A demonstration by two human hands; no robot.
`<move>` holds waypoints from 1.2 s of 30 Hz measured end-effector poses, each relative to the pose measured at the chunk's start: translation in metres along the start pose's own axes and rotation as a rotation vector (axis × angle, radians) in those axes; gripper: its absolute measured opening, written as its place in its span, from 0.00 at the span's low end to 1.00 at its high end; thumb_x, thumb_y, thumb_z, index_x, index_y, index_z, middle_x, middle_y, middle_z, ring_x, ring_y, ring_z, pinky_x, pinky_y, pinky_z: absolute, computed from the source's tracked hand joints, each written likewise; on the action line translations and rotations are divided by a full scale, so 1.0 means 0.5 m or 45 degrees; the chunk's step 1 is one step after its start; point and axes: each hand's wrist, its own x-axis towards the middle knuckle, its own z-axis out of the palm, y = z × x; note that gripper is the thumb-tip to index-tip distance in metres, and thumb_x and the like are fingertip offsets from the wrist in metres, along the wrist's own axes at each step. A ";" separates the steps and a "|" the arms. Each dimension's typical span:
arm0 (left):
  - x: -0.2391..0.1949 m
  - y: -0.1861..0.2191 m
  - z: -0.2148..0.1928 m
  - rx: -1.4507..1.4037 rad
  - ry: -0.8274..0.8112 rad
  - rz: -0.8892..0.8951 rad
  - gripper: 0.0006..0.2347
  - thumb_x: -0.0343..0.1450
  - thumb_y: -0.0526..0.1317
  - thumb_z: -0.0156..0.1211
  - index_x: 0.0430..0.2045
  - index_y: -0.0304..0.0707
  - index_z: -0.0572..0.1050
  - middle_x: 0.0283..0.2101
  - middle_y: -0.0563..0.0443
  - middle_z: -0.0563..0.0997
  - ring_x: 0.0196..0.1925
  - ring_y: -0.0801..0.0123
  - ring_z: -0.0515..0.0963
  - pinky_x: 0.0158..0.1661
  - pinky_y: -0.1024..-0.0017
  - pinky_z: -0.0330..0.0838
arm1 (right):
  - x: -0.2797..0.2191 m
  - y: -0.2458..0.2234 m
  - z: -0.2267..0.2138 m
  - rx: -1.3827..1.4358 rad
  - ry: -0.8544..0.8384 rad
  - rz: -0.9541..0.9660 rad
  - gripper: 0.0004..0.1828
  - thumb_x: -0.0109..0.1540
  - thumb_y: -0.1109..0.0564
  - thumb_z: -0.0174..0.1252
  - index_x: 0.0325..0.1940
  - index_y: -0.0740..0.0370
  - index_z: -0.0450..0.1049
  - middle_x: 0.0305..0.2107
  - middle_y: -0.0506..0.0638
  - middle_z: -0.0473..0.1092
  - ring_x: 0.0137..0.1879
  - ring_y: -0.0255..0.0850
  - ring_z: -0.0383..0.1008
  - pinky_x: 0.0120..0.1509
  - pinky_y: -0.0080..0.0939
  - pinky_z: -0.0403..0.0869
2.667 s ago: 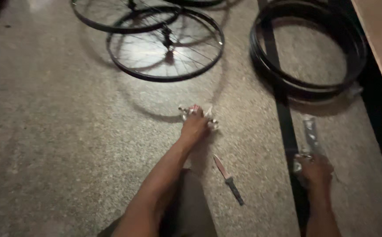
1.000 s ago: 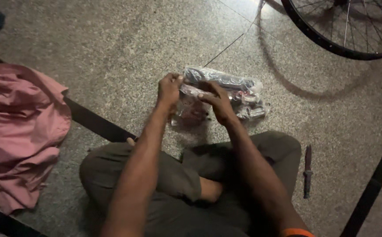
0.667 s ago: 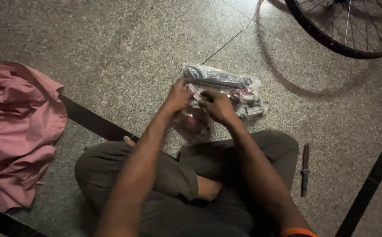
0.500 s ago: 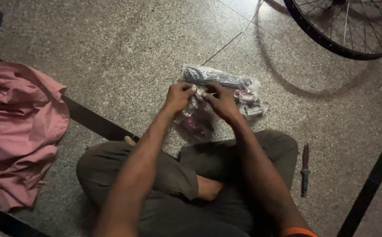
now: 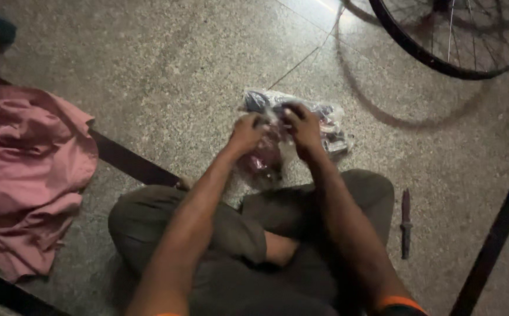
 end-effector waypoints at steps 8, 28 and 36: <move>0.027 -0.083 -0.041 0.201 0.461 -0.227 0.07 0.67 0.35 0.57 0.33 0.31 0.78 0.38 0.32 0.82 0.42 0.41 0.82 0.44 0.54 0.75 | -0.019 0.033 -0.087 -1.154 -0.075 -0.273 0.18 0.63 0.49 0.61 0.50 0.64 0.80 0.44 0.60 0.78 0.50 0.52 0.79 0.56 0.48 0.75; -0.166 0.189 0.010 0.964 -0.039 0.514 0.14 0.59 0.42 0.67 0.34 0.36 0.81 0.43 0.39 0.78 0.50 0.46 0.75 0.53 0.47 0.65 | -0.041 0.054 0.019 -0.588 0.107 -0.267 0.14 0.67 0.53 0.60 0.46 0.68 0.79 0.31 0.58 0.76 0.34 0.40 0.76 0.38 0.41 0.75; -0.155 0.095 0.069 1.336 0.212 1.090 0.19 0.63 0.40 0.59 0.46 0.28 0.78 0.53 0.37 0.77 0.49 0.53 0.73 0.54 0.56 0.64 | -0.012 0.026 -0.028 -0.369 -0.043 -0.157 0.13 0.63 0.57 0.59 0.49 0.65 0.77 0.36 0.52 0.79 0.40 0.37 0.79 0.44 0.40 0.78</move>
